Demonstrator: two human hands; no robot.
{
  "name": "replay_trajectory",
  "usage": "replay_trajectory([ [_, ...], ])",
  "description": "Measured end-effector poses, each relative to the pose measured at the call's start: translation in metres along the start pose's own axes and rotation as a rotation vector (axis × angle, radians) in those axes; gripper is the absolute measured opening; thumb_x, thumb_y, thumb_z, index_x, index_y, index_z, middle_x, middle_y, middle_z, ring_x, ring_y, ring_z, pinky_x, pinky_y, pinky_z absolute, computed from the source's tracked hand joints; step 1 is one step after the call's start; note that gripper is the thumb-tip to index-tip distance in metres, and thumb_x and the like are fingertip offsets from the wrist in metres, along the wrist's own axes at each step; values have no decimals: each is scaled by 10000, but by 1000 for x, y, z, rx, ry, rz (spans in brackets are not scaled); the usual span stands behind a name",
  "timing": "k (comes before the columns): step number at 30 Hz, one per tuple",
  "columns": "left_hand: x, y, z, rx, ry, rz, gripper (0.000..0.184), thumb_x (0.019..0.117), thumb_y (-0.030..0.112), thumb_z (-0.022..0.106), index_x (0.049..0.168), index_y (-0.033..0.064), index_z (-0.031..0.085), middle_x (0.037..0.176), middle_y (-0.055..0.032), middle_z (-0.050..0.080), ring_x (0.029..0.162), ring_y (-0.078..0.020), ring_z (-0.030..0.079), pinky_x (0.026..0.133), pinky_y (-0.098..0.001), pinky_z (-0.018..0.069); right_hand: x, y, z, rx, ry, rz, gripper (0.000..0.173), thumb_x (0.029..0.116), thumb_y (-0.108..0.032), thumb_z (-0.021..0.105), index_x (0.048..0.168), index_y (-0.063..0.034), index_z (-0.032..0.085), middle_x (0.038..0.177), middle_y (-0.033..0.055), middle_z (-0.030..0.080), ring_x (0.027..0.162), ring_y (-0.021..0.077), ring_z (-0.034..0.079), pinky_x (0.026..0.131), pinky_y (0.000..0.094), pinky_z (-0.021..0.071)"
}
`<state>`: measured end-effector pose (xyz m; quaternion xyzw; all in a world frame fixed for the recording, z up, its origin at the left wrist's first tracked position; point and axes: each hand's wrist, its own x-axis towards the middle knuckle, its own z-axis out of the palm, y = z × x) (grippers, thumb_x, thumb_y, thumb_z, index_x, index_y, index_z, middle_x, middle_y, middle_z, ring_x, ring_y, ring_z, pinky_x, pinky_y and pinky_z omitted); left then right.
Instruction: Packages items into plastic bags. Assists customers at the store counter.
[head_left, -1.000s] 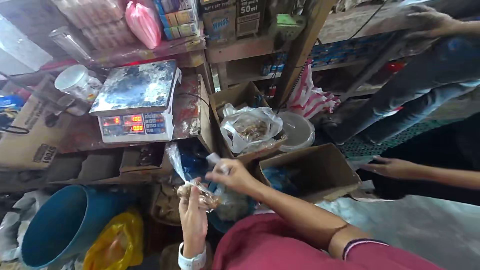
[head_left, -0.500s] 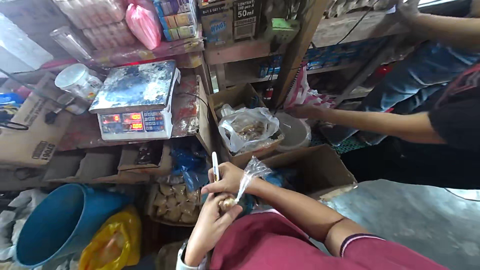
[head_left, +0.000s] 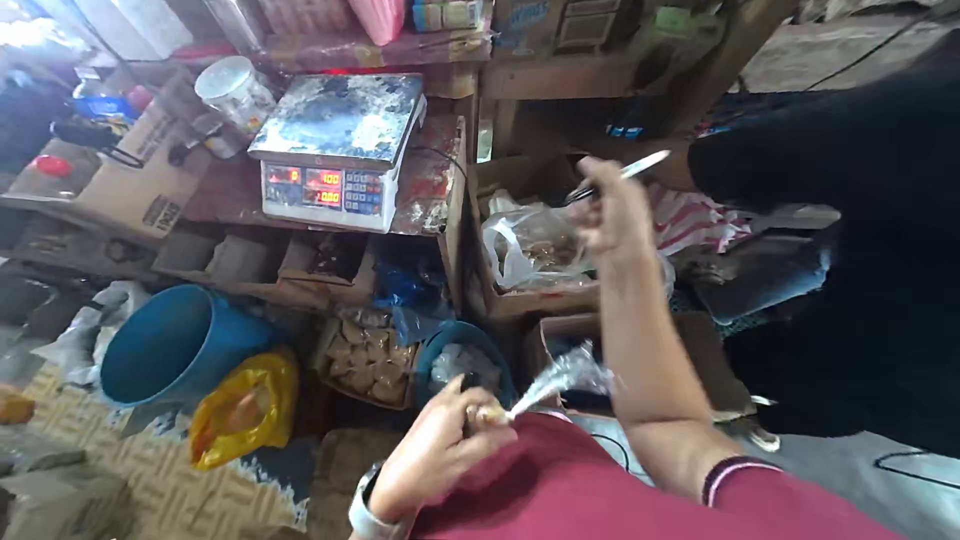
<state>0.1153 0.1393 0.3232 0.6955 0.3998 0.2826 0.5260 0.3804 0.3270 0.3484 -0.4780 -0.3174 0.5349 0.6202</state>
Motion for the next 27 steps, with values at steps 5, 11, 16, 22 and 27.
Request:
replay_trajectory([
  [5, 47, -1, -13, -761, 556, -202, 350, 1119, 215, 268, 1098, 47, 575, 760, -18, 684, 616, -133, 693, 568, -318, 629, -38, -10, 16, -14, -306, -272, 267, 1084, -384, 470, 1044, -222, 678, 682, -137, 610, 512, -28, 532, 495, 133, 478],
  [11, 75, -7, -21, -777, 735, -121, 436, 1127, 337, 251, 1152, 86, 607, 874, -3, 672, 746, -74, 660, 693, -243, 583, -111, 48, 38, -52, -752, -424, 150, 1015, -265, 619, 1102, -196, 721, 957, -99, 720, 783, 17, 679, 712, 219, 604],
  [16, 82, -3, -16, -780, 783, -22, 329, 1114, 304, 354, 1146, 97, 607, 869, 10, 673, 704, -45, 649, 656, -211, 573, -123, 67, 47, -70, -603, -475, 104, 1027, -198, 596, 925, -210, 615, 891, -109, 742, 718, -49, 665, 600, 107, 526],
  [22, 79, -13, -16, -629, 801, 100, 267, 1082, 324, 467, 1138, 110, 616, 847, 45, 683, 705, -28, 658, 657, -221, 583, -122, 66, 50, -142, -485, -579, 111, 983, -136, 636, 893, -191, 604, 846, -113, 730, 738, -37, 674, 673, 127, 557],
  [27, 76, -16, -19, -485, 821, 95, 310, 1093, 355, 432, 1138, 108, 613, 780, 50, 650, 585, -13, 604, 515, -187, 537, -123, 68, 51, -194, -476, -624, 109, 968, -121, 639, 872, -156, 601, 809, -98, 717, 764, -19, 691, 704, 151, 582],
])
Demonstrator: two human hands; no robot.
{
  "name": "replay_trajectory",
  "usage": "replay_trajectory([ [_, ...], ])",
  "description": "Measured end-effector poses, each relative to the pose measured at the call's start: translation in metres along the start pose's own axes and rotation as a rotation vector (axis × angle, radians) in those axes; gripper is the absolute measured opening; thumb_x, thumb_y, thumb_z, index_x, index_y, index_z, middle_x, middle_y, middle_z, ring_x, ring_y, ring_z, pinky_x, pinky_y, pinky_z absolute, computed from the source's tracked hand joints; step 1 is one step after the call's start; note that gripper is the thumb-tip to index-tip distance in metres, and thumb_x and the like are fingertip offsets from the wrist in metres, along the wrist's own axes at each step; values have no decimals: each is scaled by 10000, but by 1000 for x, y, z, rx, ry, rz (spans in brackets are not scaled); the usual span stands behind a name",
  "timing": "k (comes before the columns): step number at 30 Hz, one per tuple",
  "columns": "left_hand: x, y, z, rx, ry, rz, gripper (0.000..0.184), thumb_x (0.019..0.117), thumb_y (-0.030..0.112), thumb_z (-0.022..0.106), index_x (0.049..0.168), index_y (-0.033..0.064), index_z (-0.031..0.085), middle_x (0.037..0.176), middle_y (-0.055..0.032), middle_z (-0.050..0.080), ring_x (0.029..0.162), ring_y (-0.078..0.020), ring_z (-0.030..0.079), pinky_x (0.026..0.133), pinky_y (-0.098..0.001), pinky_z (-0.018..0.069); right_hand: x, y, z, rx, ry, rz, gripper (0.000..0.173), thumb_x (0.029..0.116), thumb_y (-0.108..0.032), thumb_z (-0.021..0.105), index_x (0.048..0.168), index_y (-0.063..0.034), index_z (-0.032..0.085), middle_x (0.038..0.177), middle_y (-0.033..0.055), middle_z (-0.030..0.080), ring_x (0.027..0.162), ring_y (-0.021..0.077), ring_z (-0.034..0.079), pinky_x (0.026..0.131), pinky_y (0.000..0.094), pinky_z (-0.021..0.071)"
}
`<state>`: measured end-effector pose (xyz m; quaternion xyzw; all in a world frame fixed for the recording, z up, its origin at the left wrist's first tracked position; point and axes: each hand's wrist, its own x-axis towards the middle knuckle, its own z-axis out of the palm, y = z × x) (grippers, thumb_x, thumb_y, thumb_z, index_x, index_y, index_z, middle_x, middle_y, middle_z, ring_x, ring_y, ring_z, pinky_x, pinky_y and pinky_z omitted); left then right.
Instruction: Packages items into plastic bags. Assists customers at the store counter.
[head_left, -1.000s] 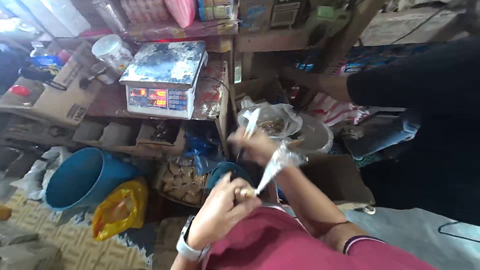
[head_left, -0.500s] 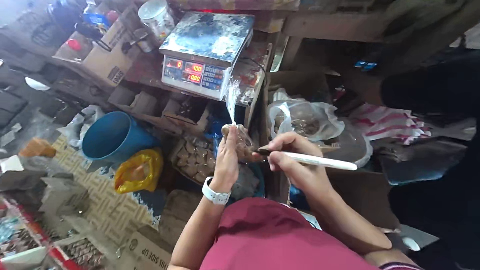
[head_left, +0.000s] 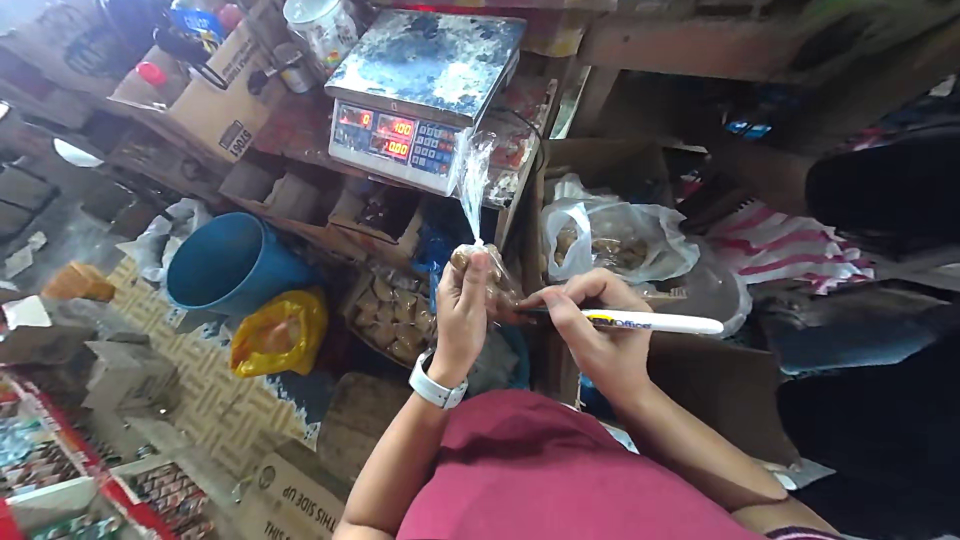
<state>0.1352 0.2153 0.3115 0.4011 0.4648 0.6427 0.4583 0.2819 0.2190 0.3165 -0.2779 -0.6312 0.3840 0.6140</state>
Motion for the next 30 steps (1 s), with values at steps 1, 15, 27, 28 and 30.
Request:
replay_trajectory([
  [1, 0, 1, 0, 4, 8, -6, 317, 1093, 358, 429, 1141, 107, 617, 783, 46, 655, 589, -19, 614, 519, -192, 546, 0, 0, 1, -20, -1, -12, 109, 970, -121, 632, 872, -147, 593, 809, -91, 717, 766, -22, 689, 701, 145, 577],
  [15, -5, 13, -14, -222, -278, -135, 560, 828, -82, 624, 1356, 14, 465, 1064, -42, 700, 941, -127, 705, 877, -325, 604, 17, 5, -6, -120, -82, 190, 230, 954, -164, 692, 1142, -60, 610, 1042, -6, 737, 896, 46, 710, 812, 233, 612],
  [27, -14, 5, -10, 23, -155, -56, 81, 969, 51, 623, 929, 27, 689, 804, -2, 687, 676, -75, 668, 661, -250, 602, 11, 12, 4, 3, 228, 111, 246, 903, 48, 680, 1037, -138, 591, 890, -65, 713, 733, 38, 681, 682, 213, 604],
  [28, -15, 4, -11, 33, -147, -33, 58, 964, 52, 627, 947, 26, 676, 818, -6, 684, 690, -83, 674, 675, -260, 608, 10, 13, 4, 0, 233, 106, 243, 903, 45, 681, 1036, -138, 593, 889, -67, 710, 727, 36, 676, 674, 211, 602],
  [30, -16, 2, -13, 23, -147, 9, 61, 958, 35, 622, 966, 30, 682, 889, -14, 692, 772, -93, 690, 743, -282, 617, 10, 14, 3, 45, 223, 130, 243, 911, 40, 671, 1042, -145, 586, 884, -65, 710, 711, 31, 666, 661, 202, 588],
])
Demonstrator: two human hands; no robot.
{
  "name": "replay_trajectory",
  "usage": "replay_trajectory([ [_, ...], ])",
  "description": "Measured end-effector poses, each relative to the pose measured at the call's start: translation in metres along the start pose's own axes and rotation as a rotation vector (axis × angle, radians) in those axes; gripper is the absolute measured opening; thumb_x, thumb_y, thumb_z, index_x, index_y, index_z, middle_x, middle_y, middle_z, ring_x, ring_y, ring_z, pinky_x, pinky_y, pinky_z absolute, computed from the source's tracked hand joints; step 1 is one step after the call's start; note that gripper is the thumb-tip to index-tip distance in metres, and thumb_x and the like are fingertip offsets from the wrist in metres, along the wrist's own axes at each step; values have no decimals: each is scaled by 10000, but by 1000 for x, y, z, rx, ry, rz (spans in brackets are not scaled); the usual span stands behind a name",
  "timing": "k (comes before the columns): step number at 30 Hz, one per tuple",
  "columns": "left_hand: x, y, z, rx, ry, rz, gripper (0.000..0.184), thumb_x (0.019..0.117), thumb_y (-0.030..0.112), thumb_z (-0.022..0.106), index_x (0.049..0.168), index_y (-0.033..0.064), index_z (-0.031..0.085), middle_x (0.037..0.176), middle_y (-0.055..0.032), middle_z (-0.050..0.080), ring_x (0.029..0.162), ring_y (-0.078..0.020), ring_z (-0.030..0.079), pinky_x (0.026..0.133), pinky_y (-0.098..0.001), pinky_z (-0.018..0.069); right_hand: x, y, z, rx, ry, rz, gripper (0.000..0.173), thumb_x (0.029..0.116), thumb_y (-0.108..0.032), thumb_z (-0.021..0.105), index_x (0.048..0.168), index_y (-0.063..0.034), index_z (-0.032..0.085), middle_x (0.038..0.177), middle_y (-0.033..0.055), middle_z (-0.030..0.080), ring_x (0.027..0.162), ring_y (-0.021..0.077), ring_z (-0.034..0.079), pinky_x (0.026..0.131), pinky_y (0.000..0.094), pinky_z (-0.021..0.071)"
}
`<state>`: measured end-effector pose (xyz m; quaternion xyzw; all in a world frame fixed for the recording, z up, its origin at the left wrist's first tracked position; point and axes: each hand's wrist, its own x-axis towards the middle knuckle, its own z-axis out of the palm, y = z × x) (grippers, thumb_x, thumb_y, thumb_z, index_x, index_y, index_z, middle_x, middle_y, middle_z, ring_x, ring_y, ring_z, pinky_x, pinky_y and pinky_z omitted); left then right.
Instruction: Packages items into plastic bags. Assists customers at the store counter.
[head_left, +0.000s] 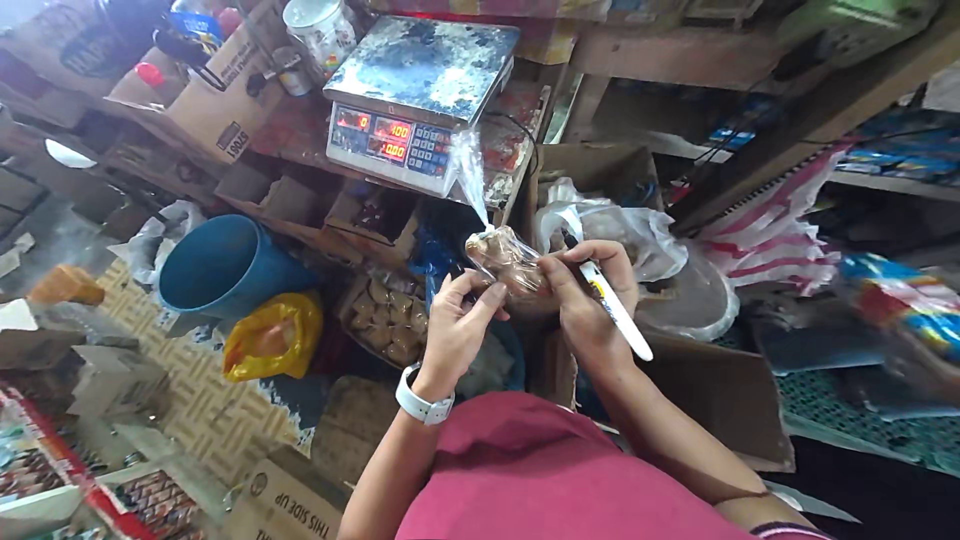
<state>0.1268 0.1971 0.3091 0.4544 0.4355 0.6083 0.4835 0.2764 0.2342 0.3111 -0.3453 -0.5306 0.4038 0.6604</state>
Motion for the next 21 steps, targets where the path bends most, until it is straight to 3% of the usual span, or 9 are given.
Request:
replay_trajectory([
  [3, -3, -3, 0, -158, -38, 42, 112, 937, 16, 637, 1005, 68, 710, 1033, -31, 707, 962, -132, 698, 906, -360, 600, 2, -6, 3, 255, 13, 306, 208, 934, 51, 614, 1012, -136, 572, 807, -15, 681, 620, 43, 618, 594, 184, 547],
  [7, -5, -9, 3, -409, -68, 15, 128, 906, 14, 657, 947, 117, 721, 1006, -48, 738, 930, -180, 737, 893, -404, 619, 7, -13, 7, 453, 81, 621, 179, 965, 83, 531, 992, -94, 542, 777, 46, 667, 641, 102, 663, 647, 255, 603],
  [10, -5, -10, 3, -272, -57, 22, 157, 902, 207, 758, 1003, 114, 681, 996, -26, 731, 873, -172, 741, 812, -390, 641, -2, -5, 4, 322, 7, 386, 191, 929, 40, 625, 1018, -122, 579, 817, 13, 693, 675, 72, 661, 650, 222, 582],
  [12, -5, -6, 5, -19, -5, 72, 184, 1007, 222, 630, 1050, 47, 669, 955, -12, 713, 821, -121, 726, 770, -337, 647, -5, -2, 2, 208, -34, 247, 195, 924, 25, 652, 1028, -124, 581, 827, 1, 713, 638, 49, 637, 591, 186, 541],
  [15, -4, -7, 5, 200, 71, 183, 295, 1076, 175, 477, 936, 62, 712, 852, 45, 673, 802, -29, 642, 799, -254, 565, -4, 0, -4, 42, -123, 176, 126, 950, -3, 629, 1035, -89, 594, 838, -14, 707, 664, 43, 644, 615, 191, 555],
  [16, -4, -8, 5, 215, 78, 213, 299, 1072, 163, 480, 906, 79, 714, 839, 64, 662, 798, -7, 624, 797, -232, 548, -1, 1, -9, -75, -163, 141, 80, 983, -65, 604, 1063, -75, 611, 884, -20, 715, 730, 35, 663, 674, 198, 570],
  [18, -4, -10, 4, 186, 78, 237, 272, 1056, 151, 508, 882, 101, 712, 818, 83, 653, 775, 8, 610, 767, -214, 536, 5, -3, -22, -273, -213, 9, 293, 1065, -260, 519, 1183, -43, 675, 1047, 13, 713, 918, 54, 672, 831, 253, 575],
  [19, -4, -11, 3, 156, 68, 231, 252, 1053, 159, 524, 899, 103, 716, 834, 77, 665, 784, 1, 628, 765, -220, 553, 8, -9, -28, -284, -223, -51, 400, 1088, -366, 477, 1219, -62, 701, 1055, 1, 673, 938, 51, 631, 841, 246, 542],
  [21, -4, -11, 2, 118, 52, 211, 219, 1046, 164, 541, 926, 101, 713, 874, 68, 673, 812, -9, 650, 772, -227, 572, 11, -24, -30, -114, -250, -72, 384, 1070, -449, 498, 1124, -163, 749, 931, -123, 656, 775, -42, 582, 688, 142, 502],
])
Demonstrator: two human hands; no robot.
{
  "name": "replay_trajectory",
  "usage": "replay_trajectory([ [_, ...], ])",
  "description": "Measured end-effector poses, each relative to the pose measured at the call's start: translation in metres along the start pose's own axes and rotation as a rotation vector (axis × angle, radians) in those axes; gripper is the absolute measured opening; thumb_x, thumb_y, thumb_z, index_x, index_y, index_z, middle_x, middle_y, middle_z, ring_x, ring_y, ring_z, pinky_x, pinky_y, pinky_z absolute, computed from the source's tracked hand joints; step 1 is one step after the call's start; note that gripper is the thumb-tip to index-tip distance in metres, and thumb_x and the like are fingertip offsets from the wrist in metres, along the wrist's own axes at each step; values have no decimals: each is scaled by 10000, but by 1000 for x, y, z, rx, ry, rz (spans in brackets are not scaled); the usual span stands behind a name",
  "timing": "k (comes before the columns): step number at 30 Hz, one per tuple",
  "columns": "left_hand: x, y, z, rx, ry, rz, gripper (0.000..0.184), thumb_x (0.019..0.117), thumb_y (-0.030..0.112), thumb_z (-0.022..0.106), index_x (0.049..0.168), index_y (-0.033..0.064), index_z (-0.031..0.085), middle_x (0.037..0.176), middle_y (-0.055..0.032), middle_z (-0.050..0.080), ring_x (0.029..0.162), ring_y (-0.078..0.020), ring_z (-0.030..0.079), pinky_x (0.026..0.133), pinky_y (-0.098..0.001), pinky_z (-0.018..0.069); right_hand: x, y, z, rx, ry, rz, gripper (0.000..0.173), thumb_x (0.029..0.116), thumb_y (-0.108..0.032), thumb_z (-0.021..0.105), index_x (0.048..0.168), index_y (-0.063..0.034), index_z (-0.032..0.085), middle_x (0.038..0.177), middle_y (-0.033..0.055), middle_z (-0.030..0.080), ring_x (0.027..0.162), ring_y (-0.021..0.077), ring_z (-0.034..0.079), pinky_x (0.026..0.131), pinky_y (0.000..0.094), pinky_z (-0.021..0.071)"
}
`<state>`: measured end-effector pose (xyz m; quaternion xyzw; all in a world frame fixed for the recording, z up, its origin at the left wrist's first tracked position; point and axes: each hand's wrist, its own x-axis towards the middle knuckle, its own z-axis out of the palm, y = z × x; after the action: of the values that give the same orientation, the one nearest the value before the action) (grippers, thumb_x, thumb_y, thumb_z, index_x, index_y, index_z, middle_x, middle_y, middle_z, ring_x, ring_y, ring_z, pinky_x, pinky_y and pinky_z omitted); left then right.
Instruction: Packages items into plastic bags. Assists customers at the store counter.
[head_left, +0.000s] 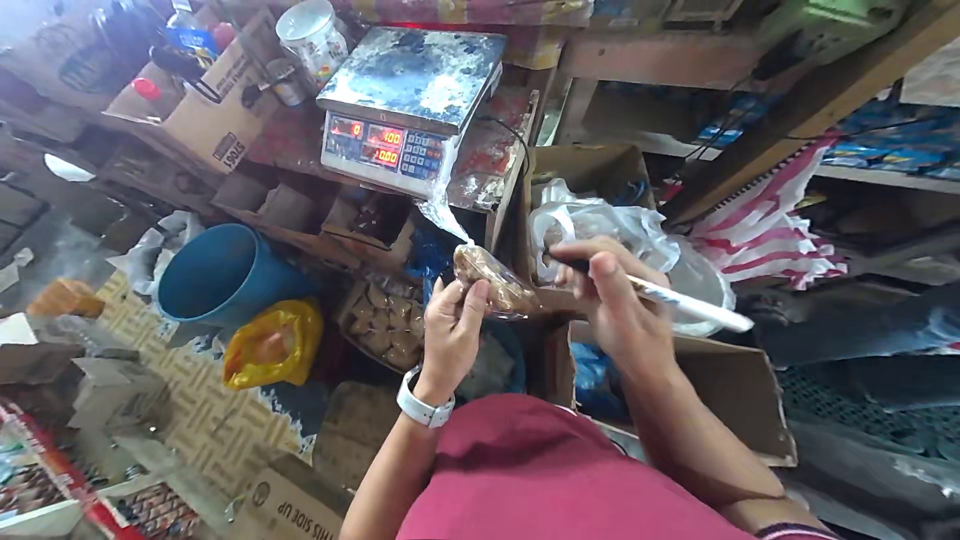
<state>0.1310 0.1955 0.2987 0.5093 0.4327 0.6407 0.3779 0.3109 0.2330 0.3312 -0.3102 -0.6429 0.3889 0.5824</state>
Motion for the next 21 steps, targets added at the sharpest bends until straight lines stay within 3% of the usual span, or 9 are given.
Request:
replay_trajectory([
  [2, 0, 1, 0, -1, -18, 4, 213, 1045, 167, 543, 935, 101, 713, 892, 72, 679, 824, -7, 650, 781, -233, 571, -3, -11, 5, 199, -73, 17, 156, 1034, -313, 613, 1039, -208, 728, 892, -155, 708, 695, -72, 603, 618, 109, 513],
  [3, 0, 2, 0, 5, -29, 18, 215, 1046, 166, 541, 931, 100, 710, 894, 70, 681, 832, -9, 655, 790, -242, 577, -4, -14, 9, 199, -85, 14, 20, 1014, -235, 639, 1024, -230, 655, 882, -167, 698, 688, -82, 608, 609, 96, 515],
  [4, 0, 2, 0, 13, -40, 36, 216, 1047, 169, 541, 920, 109, 705, 889, 80, 679, 828, -1, 650, 784, -233, 574, -5, -13, 13, 179, -72, 2, 83, 995, -186, 655, 999, -240, 591, 857, -174, 688, 677, -89, 609, 601, 86, 514],
  [7, -2, 4, 0, 4, -74, 84, 220, 1051, 197, 548, 916, 145, 714, 879, 112, 685, 828, 27, 641, 784, -212, 557, -6, -7, 17, 156, 2, -61, 114, 990, -129, 636, 931, -212, 585, 811, -143, 704, 665, -77, 619, 603, 90, 513],
  [12, -3, 5, 0, -15, -90, 107, 237, 1066, 250, 535, 925, 184, 714, 917, 138, 663, 852, 56, 611, 791, -183, 534, -5, -5, 18, 62, 24, -130, 108, 990, -122, 614, 918, -186, 565, 764, -145, 642, 695, -76, 612, 647, 102, 528],
  [21, -1, 5, -3, 20, -91, 131, 234, 1069, 221, 524, 914, 164, 691, 886, 133, 652, 832, 56, 607, 772, -183, 535, -5, -3, 23, 7, 17, -188, 103, 980, -123, 641, 909, -151, 573, 791, -121, 660, 737, -80, 623, 667, 93, 525],
])
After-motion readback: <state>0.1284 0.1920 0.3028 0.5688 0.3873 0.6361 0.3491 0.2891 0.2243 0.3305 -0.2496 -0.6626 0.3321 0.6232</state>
